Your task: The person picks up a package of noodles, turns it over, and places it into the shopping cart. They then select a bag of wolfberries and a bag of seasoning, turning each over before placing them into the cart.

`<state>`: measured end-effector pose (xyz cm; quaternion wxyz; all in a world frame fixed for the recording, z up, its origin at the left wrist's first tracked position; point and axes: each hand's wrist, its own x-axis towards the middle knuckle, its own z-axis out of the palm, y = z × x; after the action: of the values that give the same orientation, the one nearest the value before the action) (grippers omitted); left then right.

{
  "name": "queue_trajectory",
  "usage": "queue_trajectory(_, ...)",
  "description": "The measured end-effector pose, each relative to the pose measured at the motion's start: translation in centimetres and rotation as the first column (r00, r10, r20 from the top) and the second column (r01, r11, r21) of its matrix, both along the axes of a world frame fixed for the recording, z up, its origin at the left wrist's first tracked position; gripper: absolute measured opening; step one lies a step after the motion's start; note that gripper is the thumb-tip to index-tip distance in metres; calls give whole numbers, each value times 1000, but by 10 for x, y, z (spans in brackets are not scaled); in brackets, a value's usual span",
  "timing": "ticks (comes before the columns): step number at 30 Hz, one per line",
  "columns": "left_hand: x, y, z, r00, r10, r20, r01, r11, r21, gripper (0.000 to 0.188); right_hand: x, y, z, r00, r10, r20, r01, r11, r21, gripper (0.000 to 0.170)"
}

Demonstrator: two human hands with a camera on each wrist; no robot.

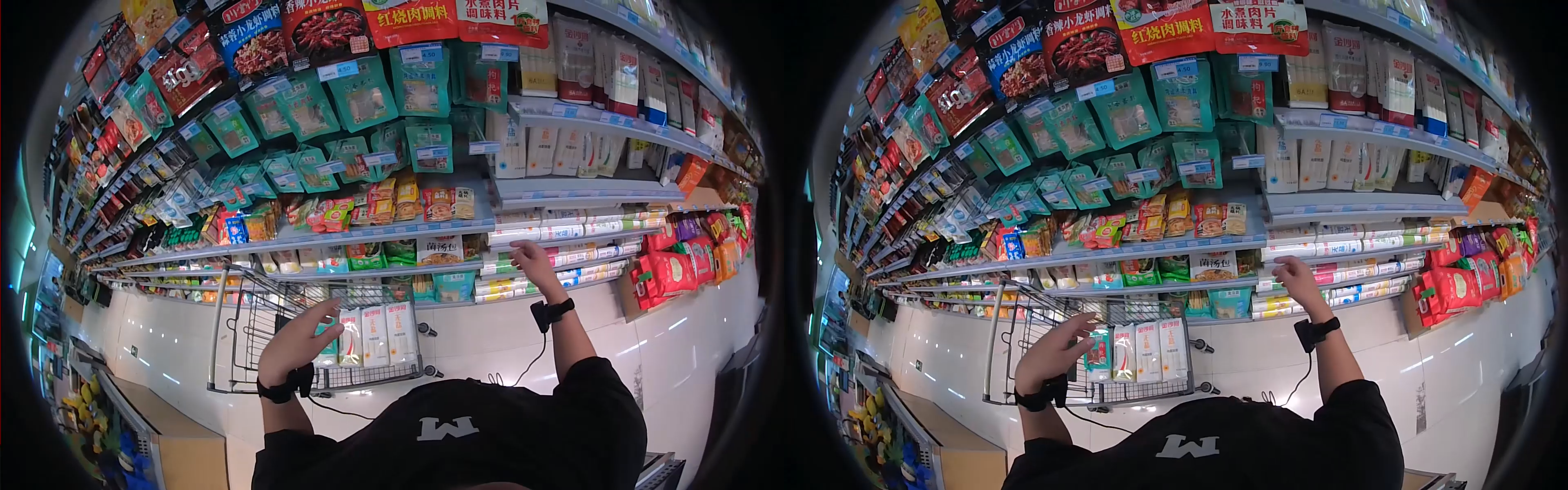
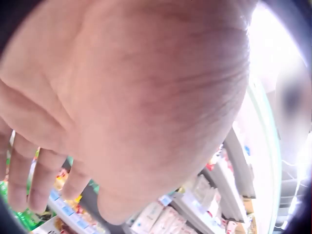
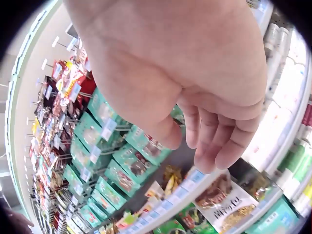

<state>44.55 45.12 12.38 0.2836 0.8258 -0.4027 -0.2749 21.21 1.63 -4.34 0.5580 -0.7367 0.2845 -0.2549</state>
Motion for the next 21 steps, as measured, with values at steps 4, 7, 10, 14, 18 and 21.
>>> queue_trajectory(4, 10, 5, 49, 950, -216, 223, 250, 959, -133, 45, 11, 9, 70, 998, -5, 55, 9, 997, -72, 27)
queue_trajectory(7, 24, -11, 65, 968, -222, 118, 251, 865, -435, 31, 26, 17, 114, 989, 33, 142, -15, 992, -124, 26)
queue_trajectory(10, 45, -48, 65, 987, -154, 46, 146, 738, -659, 30, 47, 13, 146, 960, 130, 247, -105, 988, -112, 27)
queue_trajectory(14, 75, -97, 70, 965, -254, -72, 114, 648, -753, 29, 81, 7, 190, 966, 146, 213, -115, 982, -152, 35)
queue_trajectory(18, 105, -159, 63, 973, -212, -88, 71, 644, -762, 31, 112, -7, 206, 934, 134, 331, -100, 988, -119, 40)
queue_trajectory(21, 135, -222, 32, 980, -187, -69, 60, 610, -790, 32, 136, -20, 192, 939, 98, 331, -41, 984, -175, 41)
